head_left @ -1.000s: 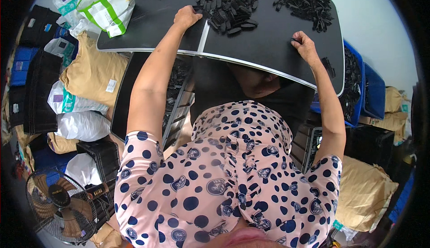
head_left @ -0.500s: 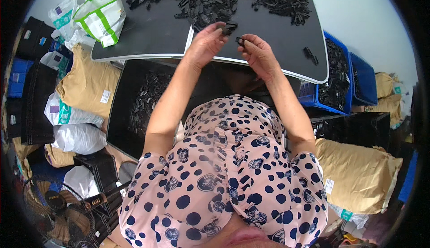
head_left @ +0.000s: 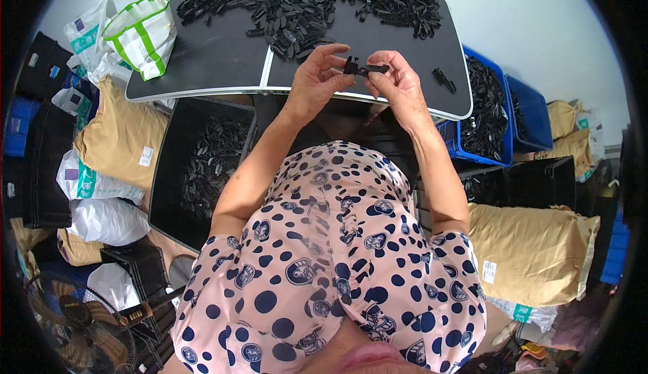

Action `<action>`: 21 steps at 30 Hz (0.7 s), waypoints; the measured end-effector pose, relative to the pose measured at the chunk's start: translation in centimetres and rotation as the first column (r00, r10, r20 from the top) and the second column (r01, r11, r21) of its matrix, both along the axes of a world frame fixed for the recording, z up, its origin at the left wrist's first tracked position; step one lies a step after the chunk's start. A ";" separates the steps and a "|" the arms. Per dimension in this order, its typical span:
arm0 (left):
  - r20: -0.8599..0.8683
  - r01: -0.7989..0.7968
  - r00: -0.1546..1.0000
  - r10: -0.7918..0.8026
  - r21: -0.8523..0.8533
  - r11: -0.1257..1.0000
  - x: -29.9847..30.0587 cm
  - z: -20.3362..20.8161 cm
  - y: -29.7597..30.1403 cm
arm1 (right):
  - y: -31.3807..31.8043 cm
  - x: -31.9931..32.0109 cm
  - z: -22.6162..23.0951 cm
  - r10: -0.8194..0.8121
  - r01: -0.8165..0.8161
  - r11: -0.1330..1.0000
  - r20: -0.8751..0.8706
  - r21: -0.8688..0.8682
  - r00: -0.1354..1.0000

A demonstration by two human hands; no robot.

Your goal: The person picks up plastic components from the table and connects them together by hand.

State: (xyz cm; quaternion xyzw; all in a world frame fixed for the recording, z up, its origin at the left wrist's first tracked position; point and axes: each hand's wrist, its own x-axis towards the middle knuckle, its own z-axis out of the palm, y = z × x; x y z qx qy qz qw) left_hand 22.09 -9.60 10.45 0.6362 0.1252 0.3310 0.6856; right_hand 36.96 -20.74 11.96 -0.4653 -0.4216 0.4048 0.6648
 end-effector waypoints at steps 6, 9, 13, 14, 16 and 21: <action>-0.042 0.009 0.999 -0.004 0.101 0.995 0.0 -0.9 -1.1 | -1.6 -1.2 2.9 -0.284 0.206 0.955 0.856 0.213 0.431; 0.003 0.022 1.000 -0.022 0.041 0.999 0.2 -0.9 -1.8 | -1.8 -0.6 2.5 -0.120 0.250 0.963 0.666 -0.104 0.736; 0.044 -0.028 0.999 0.022 0.117 0.993 0.2 -1.6 -1.2 | -1.9 0.0 1.5 -0.034 0.025 0.997 -0.138 -0.068 0.990; 0.042 -0.029 0.999 0.025 0.114 0.993 0.1 -1.7 -1.3 | -2.1 -0.1 1.7 -0.037 0.019 0.997 -0.257 -0.072 0.966; -0.019 -0.064 0.997 0.069 0.194 0.979 -0.2 -1.2 -1.6 | -2.4 -0.4 1.7 -0.036 0.010 0.997 -0.352 -0.075 0.935; -0.011 -0.080 0.996 0.087 0.284 0.955 -0.3 -1.3 -2.0 | -2.9 0.4 0.4 0.030 -0.057 0.992 -0.232 -0.110 0.972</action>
